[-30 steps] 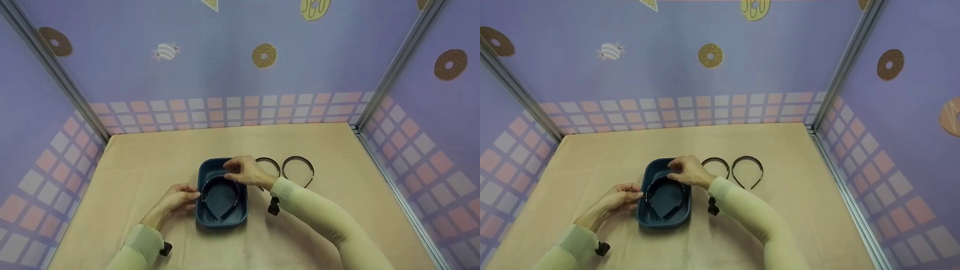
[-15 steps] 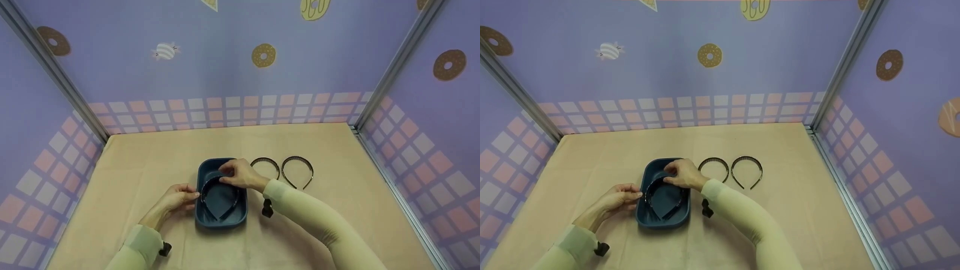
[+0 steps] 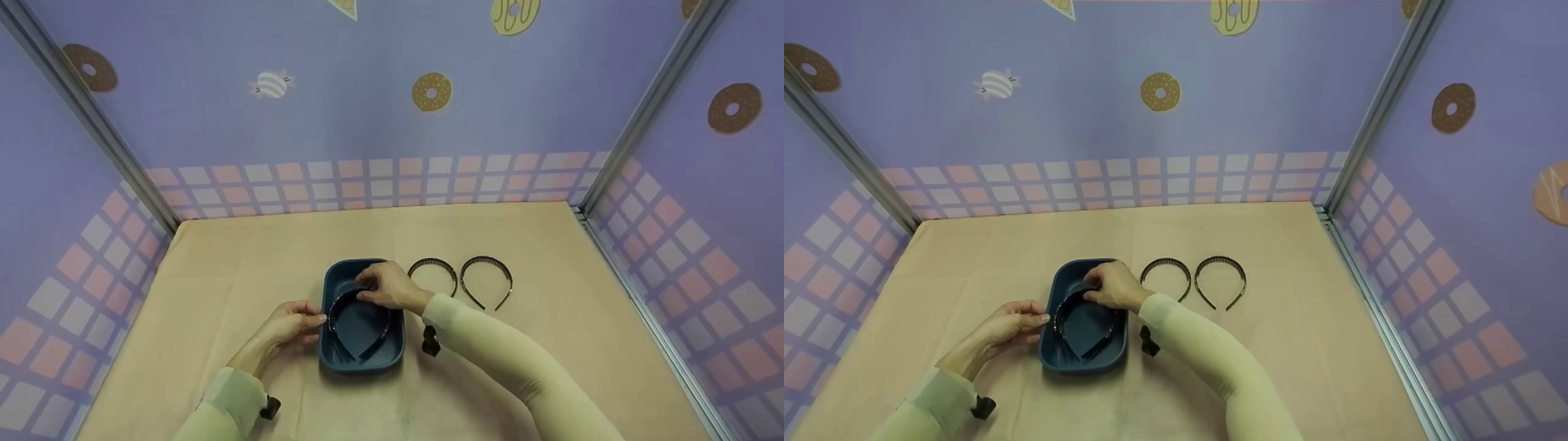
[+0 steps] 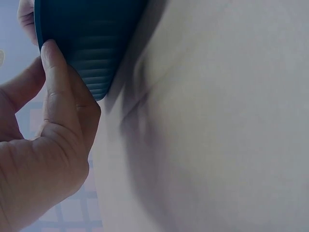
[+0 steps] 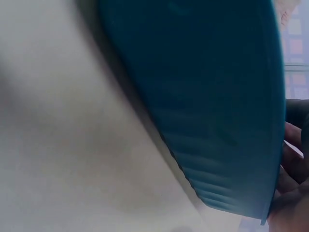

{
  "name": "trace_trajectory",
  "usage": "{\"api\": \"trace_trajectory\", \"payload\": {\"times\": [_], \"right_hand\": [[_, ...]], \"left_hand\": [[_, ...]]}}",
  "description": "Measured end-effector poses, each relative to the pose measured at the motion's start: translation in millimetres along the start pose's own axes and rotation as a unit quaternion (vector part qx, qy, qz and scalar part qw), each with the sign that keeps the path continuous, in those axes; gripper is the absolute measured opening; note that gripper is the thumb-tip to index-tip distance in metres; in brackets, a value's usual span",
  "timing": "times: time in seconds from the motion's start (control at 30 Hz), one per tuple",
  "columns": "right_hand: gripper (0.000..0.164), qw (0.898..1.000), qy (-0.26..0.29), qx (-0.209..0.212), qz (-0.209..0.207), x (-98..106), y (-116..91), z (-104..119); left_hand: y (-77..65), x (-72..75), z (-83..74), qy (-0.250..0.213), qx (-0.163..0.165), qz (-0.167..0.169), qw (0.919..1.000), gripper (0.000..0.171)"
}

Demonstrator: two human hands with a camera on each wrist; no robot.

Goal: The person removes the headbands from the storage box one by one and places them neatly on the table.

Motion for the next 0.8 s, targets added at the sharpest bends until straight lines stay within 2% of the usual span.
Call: {"api": "trace_trajectory", "payload": {"times": [0.2,0.47,0.8], "right_hand": [[0.027,1.0,-0.023,0.008,-0.006,-1.7,2.5,1.5],[0.022,0.998,-0.057,-0.008,-0.003,-3.4,5.7,4.2],[0.013,0.996,-0.079,-0.031,-0.005,-7.0,9.3,4.2]], "left_hand": [[-0.4,0.8,0.2,0.002,-0.003,0.008,1.0,0.012],[0.0,0.1,0.4,0.009,-0.006,0.006,0.9999,0.011],[0.6,-0.1,1.3,-0.009,0.002,0.006,0.9999,0.016]]}}
Point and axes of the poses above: each hand's wrist, its own y-axis towards the middle knuckle, its own x-axis out of the back of the hand, z = x × y, the point moved 1 cm from there along y, towards the middle knuckle, and after that the axes turned 7 degrees about -y, right-handed, at the moved point
